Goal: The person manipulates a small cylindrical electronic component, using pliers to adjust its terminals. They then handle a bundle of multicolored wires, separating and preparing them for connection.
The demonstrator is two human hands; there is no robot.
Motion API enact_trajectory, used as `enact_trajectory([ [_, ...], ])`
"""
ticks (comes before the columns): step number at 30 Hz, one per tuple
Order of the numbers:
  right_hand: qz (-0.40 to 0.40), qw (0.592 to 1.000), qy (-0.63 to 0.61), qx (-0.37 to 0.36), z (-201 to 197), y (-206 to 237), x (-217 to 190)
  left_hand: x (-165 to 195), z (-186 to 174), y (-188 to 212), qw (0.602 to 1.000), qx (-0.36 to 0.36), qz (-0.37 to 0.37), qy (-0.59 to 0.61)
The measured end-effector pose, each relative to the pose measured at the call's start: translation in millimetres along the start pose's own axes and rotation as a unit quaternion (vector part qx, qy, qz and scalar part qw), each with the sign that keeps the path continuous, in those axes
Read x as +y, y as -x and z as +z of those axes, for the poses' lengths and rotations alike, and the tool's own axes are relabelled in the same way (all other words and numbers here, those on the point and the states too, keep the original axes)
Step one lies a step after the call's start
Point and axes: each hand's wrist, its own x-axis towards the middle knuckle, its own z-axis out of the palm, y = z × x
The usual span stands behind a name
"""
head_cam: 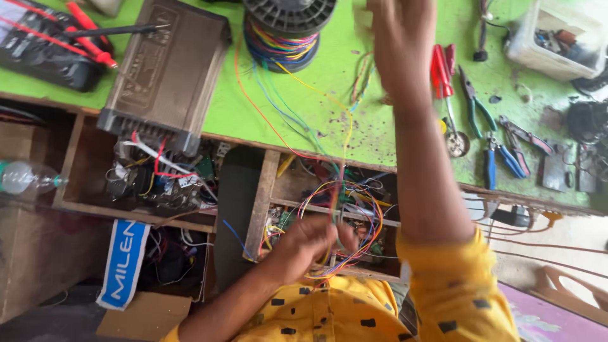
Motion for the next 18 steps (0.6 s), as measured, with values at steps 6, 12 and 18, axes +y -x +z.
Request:
enact_trajectory([
  [6,0.048,0.990,-0.020,-0.133,-59.0,208.9,-73.8,32.0,-0.5,-98.7,0.967,0.162,0.188,-0.065],
  [12,0.428,0.795,-0.427,-0.058,-89.5,284.8,-59.9,65.7,-12.7,-164.6,0.962,0.170,0.192,0.096],
  [18,0.344,0.889,-0.302,-0.030,-97.7,283.5,-21.5,42.9,8.9,-144.6,0.967,0.154,0.157,0.125],
])
